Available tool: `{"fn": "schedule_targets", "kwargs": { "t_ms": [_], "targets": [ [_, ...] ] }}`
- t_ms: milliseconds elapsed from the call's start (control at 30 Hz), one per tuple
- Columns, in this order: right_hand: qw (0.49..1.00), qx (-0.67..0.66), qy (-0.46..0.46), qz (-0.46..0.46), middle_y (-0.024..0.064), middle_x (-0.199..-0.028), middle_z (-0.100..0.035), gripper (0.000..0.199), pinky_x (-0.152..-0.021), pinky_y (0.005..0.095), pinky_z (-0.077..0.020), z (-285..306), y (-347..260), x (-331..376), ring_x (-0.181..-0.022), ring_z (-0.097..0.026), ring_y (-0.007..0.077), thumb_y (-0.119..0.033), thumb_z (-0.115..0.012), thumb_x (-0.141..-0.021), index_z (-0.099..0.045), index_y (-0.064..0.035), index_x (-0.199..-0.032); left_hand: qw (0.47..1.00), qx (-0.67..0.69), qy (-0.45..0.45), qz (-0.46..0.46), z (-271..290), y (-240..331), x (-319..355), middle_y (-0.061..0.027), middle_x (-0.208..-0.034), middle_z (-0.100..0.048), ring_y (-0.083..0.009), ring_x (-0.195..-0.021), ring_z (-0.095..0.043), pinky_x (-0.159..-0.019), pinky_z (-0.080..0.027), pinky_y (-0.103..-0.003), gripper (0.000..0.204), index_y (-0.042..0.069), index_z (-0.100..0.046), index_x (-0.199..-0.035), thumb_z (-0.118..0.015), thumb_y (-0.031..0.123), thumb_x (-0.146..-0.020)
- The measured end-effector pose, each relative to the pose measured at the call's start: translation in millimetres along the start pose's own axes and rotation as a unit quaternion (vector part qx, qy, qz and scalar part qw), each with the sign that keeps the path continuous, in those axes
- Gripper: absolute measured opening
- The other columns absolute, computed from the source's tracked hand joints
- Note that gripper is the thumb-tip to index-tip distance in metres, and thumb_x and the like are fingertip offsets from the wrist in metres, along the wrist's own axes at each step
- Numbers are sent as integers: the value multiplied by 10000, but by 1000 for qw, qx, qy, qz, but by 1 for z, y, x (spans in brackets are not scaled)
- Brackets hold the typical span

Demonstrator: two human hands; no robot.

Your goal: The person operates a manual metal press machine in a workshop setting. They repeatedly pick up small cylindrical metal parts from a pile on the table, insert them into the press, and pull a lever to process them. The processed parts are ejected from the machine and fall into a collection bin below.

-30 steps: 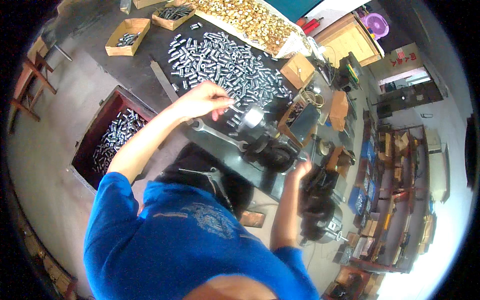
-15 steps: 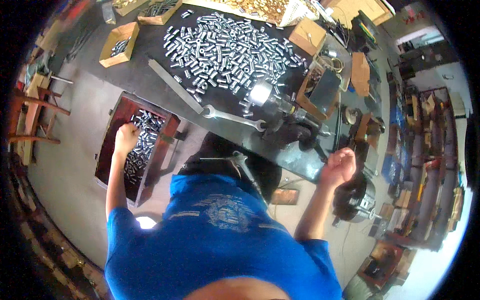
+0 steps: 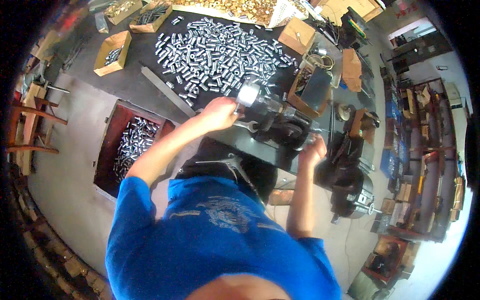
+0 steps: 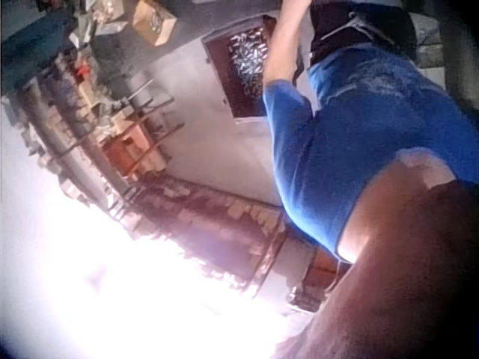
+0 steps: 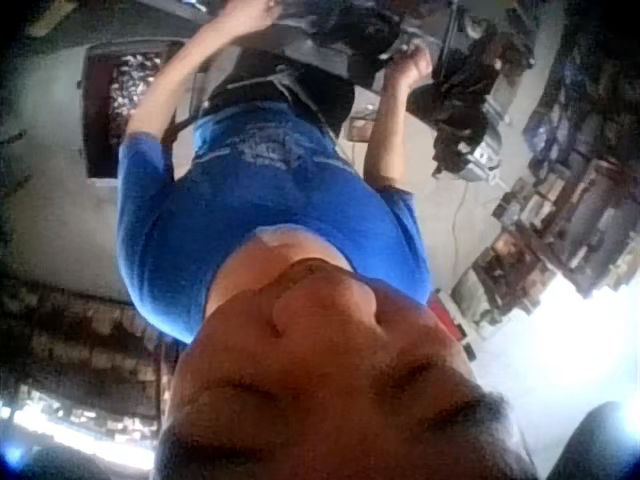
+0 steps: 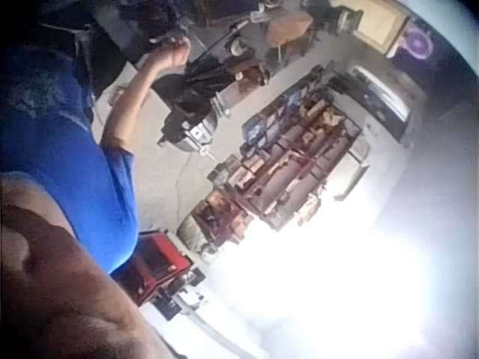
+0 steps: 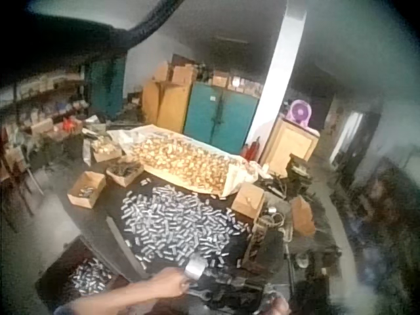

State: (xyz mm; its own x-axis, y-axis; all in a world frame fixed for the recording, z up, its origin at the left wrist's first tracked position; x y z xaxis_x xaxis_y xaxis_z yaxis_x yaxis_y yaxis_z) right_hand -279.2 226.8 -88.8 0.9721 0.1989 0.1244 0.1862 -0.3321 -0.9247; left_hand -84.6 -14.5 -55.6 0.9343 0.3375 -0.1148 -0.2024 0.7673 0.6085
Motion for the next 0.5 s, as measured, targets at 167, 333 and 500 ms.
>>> {"fn": "schedule_targets", "kwargs": {
  "t_ms": [167,333,500],
  "targets": [
    [998,-40,-35,-16,-20,-574,-446,90,-372,181,-230,-4,-6,21,-447,-372,53,-108,-534,-725,-566,-24,-723,992,-79,-78,-59,-26,1,-13,-175,-773,-559,-336,-743,-558,-632,-447,-414,205,89,-566,-889,-559,130,-688],
    [999,-49,-18,-8,-22,-571,-443,104,-370,183,-241,3,-1,17,-462,-375,58,-135,-528,-739,-562,-36,-731,987,-129,-32,-88,-14,9,-7,-152,-683,-546,-328,-654,-563,-556,-448,-423,140,58,-535,-773,-554,120,-649],
    [999,-38,-22,-4,-35,-601,-420,155,-381,157,-224,5,2,16,-478,-365,37,-169,-475,-804,-528,-31,-758,988,-140,-9,-56,-2,9,8,-123,-626,-554,-313,-608,-565,-538,-456,-411,143,57,-551,-691,-554,185,-628]
  ]
}}
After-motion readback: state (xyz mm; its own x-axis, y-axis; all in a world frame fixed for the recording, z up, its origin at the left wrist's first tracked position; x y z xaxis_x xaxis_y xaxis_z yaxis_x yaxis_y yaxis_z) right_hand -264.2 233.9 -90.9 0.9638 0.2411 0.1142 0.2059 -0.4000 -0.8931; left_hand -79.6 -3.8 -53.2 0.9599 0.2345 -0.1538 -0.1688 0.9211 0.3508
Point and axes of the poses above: each hand's wrist, its own x-axis away from the middle knuckle, its own z-axis out of the back of the hand, y = z × x, the point moved 7 cm from there along -x, towards the middle knuckle
